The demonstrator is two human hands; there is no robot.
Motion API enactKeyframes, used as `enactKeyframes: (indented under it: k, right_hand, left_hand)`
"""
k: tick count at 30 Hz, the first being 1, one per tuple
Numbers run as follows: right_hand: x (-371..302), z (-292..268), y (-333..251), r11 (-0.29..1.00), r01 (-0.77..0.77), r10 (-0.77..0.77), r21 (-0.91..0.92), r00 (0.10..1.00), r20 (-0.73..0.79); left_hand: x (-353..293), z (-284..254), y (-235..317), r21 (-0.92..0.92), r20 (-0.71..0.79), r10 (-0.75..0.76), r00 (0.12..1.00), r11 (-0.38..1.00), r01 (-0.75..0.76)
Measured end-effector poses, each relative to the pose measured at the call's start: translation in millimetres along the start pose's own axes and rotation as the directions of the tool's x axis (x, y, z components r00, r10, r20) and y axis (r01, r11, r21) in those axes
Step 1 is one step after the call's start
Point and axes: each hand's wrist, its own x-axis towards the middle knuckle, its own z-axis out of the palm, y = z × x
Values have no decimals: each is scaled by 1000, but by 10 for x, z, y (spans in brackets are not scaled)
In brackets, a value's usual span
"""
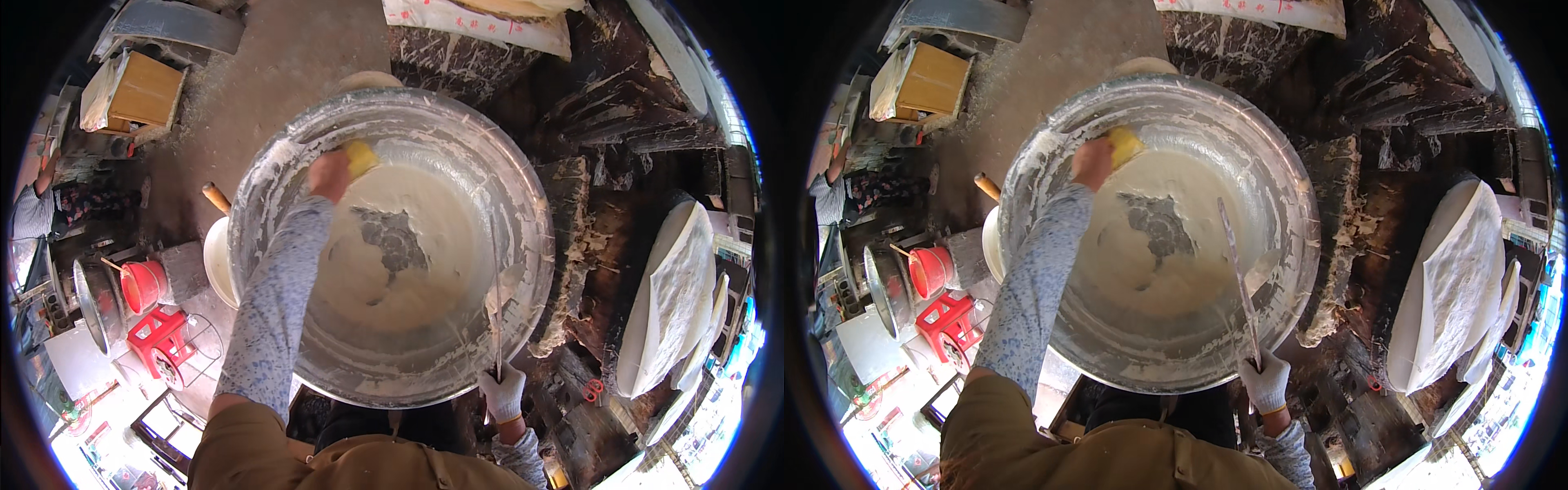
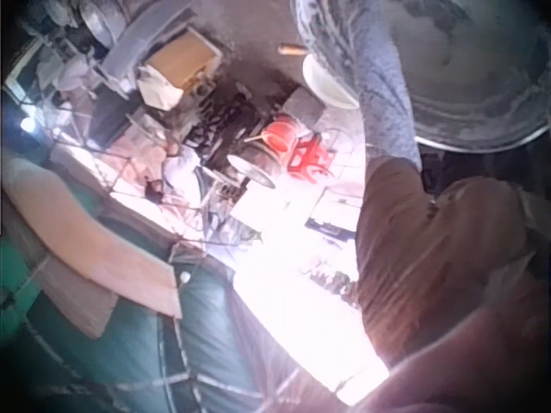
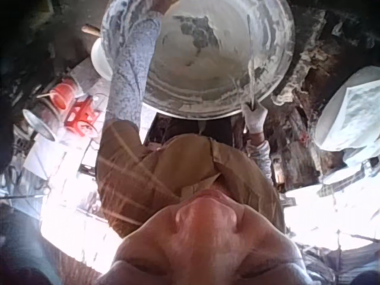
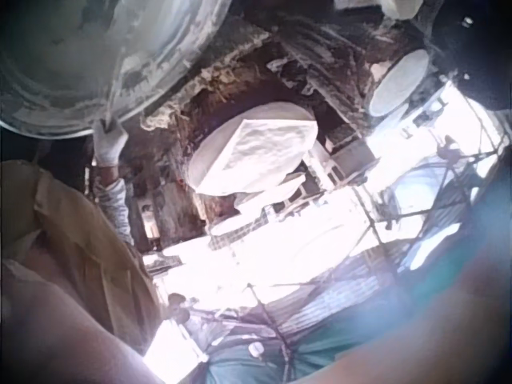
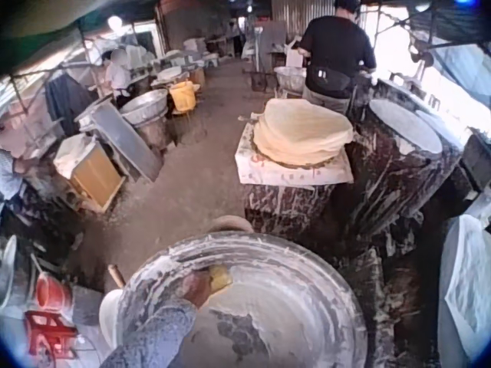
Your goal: The person ladles batter onto multiple hot griddles and spreads it into thin crepes using a wooden spreader. They flip the crepes, remove finished ones, and stack them while continuing to cook new batches.
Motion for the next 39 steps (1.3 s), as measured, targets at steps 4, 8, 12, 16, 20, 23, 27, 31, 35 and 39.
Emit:
enactKeyframes:
  k: [4,8,12,16,20,23,27,31,35,39]
  right_hand:
    - [-1,-7,-74,999,-27,27,41,1000,-3]
    - [-20,7,-119,997,-61,63,47,998,-28]
    - [-18,-14,60,999,-45,47,25,997,-68]
    - [8,3,34,998,-23,26,57,998,-53]
    - [-31,33,-170,984,-98,106,150,993,-47]
    - [-35,31,-132,985,-88,95,146,995,-42]
    - [-45,50,-92,981,-94,110,171,990,-86]
    - [-46,66,-97,974,-100,119,202,990,-81]
    - [-44,67,17,972,-65,95,224,988,-125]
    - [-59,86,-60,970,-78,109,232,986,-126]
  left_hand:
    - [-433,401,830,-63,161,453,877,891,-449]
    - [-1786,533,1273,-341,290,583,759,804,-488]
    - [-1465,-146,952,-737,195,91,977,671,84]
    - [-231,-518,292,35,-66,-58,996,998,60]
    - [224,92,876,13,-24,257,966,967,-256]
    - [70,398,1702,-6,97,310,946,951,-311]
    - [-629,456,2389,-117,270,574,773,816,-565]
    - [-1651,766,2334,-243,333,748,574,656,-714]
    - [-2266,347,1853,-267,437,745,503,642,-719]
    - [-1588,26,1090,-118,337,555,760,826,-551]
